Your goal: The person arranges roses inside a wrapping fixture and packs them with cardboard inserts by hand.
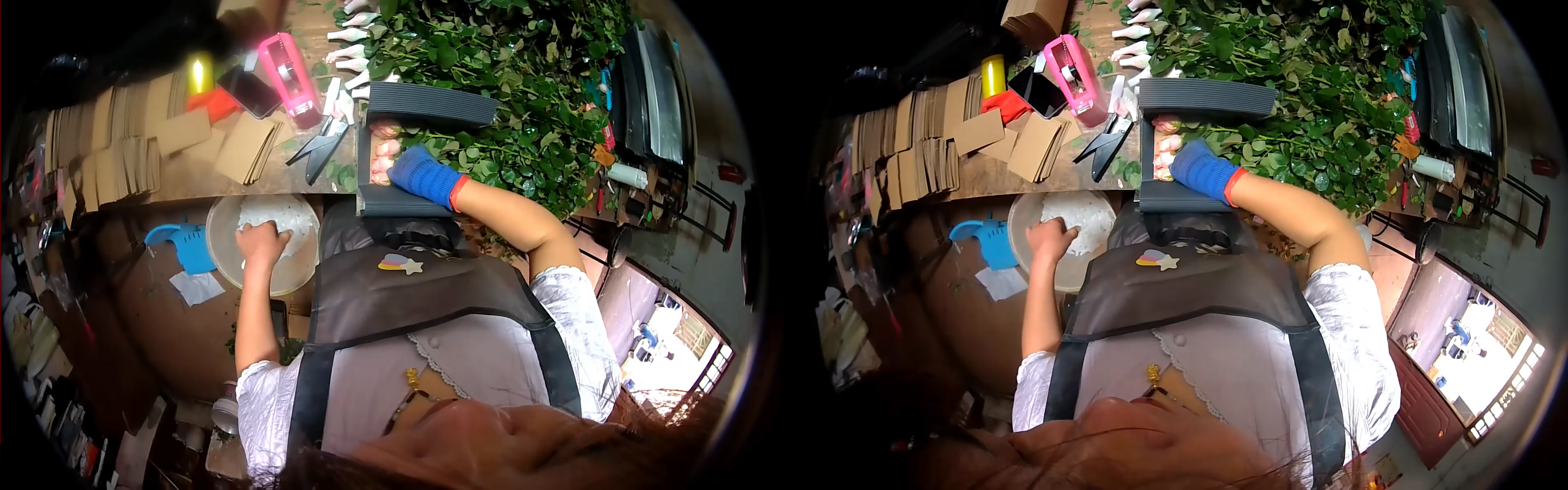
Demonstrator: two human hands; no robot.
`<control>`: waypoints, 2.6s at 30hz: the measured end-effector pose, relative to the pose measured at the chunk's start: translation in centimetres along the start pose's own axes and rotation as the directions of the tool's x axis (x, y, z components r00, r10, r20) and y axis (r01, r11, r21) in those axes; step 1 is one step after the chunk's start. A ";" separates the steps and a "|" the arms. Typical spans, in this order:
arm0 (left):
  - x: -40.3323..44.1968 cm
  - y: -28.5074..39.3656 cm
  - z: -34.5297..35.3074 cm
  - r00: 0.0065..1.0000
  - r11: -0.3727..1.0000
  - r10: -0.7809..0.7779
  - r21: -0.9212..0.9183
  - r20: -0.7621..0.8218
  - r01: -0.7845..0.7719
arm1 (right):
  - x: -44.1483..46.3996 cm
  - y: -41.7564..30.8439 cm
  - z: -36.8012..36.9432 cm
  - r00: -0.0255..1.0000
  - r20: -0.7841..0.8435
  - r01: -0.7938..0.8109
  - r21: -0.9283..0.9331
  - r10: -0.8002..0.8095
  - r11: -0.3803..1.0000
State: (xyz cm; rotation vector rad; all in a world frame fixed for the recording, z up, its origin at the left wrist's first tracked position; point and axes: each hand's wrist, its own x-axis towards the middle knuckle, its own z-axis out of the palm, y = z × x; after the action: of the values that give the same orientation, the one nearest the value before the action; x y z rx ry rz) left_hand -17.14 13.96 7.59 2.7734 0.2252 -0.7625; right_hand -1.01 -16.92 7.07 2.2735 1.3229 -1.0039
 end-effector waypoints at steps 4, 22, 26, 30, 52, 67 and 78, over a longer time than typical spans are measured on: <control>3.8 6.1 0.3 0.974 0.859 0.204 -0.458 -0.101 -0.227 | 1.2 -0.3 0.8 0.995 -0.089 0.050 0.077 -0.044 0.996; 12.0 13.6 3.2 0.851 0.700 0.480 -0.491 -0.213 -0.518 | -1.1 1.8 1.6 0.948 -0.185 -0.191 0.315 0.257 0.930; 12.3 13.6 3.7 0.856 0.715 0.474 -0.478 -0.206 -0.510 | -0.7 2.3 1.4 0.945 -0.182 -0.188 0.374 0.271 0.908; 12.5 13.4 3.7 0.859 0.715 0.475 -0.484 -0.194 -0.505 | -0.3 2.2 0.8 0.951 -0.190 -0.170 0.331 0.243 0.928; 12.8 14.3 4.3 0.848 0.725 0.386 -0.448 -0.363 -0.522 | -1.3 3.3 -0.2 0.901 -0.113 -0.370 0.307 0.419 0.877; 13.7 15.1 3.5 0.900 0.753 0.320 -0.498 -0.295 -0.431 | 0.4 3.3 0.6 0.933 -0.242 -0.220 0.196 0.265 0.956; 13.9 15.7 5.3 0.880 0.644 0.219 -0.615 -0.421 -0.455 | -3.6 4.7 0.6 0.848 -0.338 -0.243 0.436 0.408 0.867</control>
State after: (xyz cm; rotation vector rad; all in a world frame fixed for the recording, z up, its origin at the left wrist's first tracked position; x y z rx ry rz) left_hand -4.52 -1.39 -0.79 2.0665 0.0199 -0.0767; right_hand 1.60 -21.92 8.94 3.0202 0.8584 -0.7131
